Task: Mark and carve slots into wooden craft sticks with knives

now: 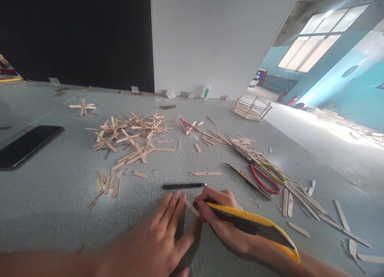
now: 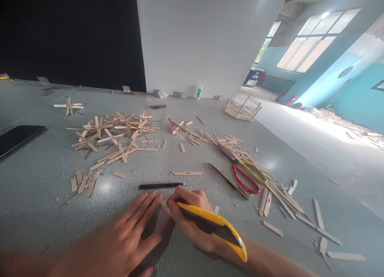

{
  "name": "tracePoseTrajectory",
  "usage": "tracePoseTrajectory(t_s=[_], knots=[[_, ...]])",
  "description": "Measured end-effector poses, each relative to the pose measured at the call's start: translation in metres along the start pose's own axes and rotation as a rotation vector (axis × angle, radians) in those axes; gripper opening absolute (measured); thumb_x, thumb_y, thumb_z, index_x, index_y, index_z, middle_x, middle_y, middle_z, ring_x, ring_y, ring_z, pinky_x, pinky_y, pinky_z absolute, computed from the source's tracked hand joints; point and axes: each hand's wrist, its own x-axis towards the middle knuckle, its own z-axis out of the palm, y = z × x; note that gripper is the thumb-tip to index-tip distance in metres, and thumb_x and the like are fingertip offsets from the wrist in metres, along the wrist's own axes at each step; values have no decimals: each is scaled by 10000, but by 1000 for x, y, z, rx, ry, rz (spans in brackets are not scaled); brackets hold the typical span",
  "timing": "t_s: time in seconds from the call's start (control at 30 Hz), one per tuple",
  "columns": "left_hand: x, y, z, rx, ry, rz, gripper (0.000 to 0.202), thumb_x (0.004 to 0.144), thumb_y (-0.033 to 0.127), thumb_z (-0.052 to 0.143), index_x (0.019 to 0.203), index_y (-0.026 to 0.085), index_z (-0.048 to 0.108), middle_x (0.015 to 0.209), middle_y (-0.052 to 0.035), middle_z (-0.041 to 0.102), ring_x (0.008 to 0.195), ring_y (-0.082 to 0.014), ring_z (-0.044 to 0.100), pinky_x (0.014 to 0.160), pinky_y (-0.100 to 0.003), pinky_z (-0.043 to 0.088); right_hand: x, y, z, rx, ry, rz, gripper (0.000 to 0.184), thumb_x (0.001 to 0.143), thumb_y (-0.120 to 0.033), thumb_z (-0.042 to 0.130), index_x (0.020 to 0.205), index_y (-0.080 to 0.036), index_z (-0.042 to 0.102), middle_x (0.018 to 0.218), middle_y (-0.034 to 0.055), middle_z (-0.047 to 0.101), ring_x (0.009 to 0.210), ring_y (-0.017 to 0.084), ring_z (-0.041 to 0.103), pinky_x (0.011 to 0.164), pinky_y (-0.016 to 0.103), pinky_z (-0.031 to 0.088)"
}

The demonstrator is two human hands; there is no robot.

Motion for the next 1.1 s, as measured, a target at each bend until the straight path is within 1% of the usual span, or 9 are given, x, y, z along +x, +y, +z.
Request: tracePoseTrajectory(t_s=[0.17, 0.23, 0.33, 0.53, 0.67, 0.8, 0.97, 1.03, 1.1], knots=[[2, 0, 4, -58, -42, -32, 585, 976, 374, 583, 1507, 154, 470, 1493, -288, 534, 1402, -435, 508, 1105, -519, 462, 4, 1, 1, 55, -31, 41, 314, 1039, -409, 495, 809, -222, 599, 686, -13, 693, 604, 137, 581, 693, 292, 444], [3, 0, 6, -81, -51, -38, 583, 979, 370, 580, 1508, 156, 458, 1507, -304, 508, 1423, -447, 465, 1105, -542, 470, 4, 2, 0, 50, -31, 47, 314, 1042, -411, 493, 814, -225, 601, 701, -17, 704, 629, 140, 592, 727, 301, 443], [2, -1, 6, -106, -51, -46, 538, 983, 353, 577, 1472, 149, 485, 1505, -330, 491, 1435, -464, 423, 1103, -568, 474, 4, 1, 1, 51, -32, 51, 328, 1039, -427, 497, 804, -223, 601, 685, -27, 693, 604, 133, 586, 722, 305, 435], [3, -2, 4, -177, -18, -30, 483, 955, 367, 631, 1389, 166, 562, 1481, -333, 513, 1424, -469, 438, 1124, -556, 455, 3, 1, 2, 13, -39, 97, 340, 1034, -457, 504, 815, -224, 617, 705, -19, 695, 647, 151, 603, 770, 341, 433], [3, -1, 7, -151, -27, -36, 548, 971, 356, 605, 1471, 160, 497, 1517, -318, 486, 1439, -474, 429, 1123, -586, 433, 2, 3, 4, 6, -45, 107, 350, 1029, -474, 501, 812, -223, 612, 712, -16, 696, 647, 153, 592, 782, 354, 434], [3, 0, 6, -121, -30, -35, 584, 1005, 377, 553, 1536, 157, 449, 1529, -268, 507, 1425, -434, 484, 1137, -558, 407, 2, 5, 6, 11, -47, 127, 354, 1029, -485, 503, 817, -225, 615, 722, -16, 686, 636, 148, 578, 743, 334, 443], [3, 4, 7, -46, -31, -59, 620, 1022, 381, 496, 1574, 112, 408, 1494, -292, 529, 1409, -435, 506, 1105, -572, 408, 5, 1, 9, -44, 5, 62, 434, 1063, -479, 437, 718, -227, 514, 629, -30, 583, 598, 138, 520, 654, 286, 432], [3, 6, 7, -12, -47, -62, 652, 1018, 395, 488, 1590, 101, 383, 1479, -294, 542, 1405, -435, 510, 1098, -594, 397, 6, 0, 9, -46, 6, 35, 418, 1074, -458, 419, 729, -231, 486, 626, -34, 557, 575, 131, 502, 598, 265, 412], [4, 7, 5, 26, -65, -41, 653, 1010, 404, 490, 1575, 83, 416, 1460, -300, 555, 1395, -442, 521, 1105, -611, 371, 5, 0, 10, -45, -1, 18, 388, 1076, -440, 423, 752, -234, 480, 642, -32, 554, 573, 128, 500, 565, 253, 398]])
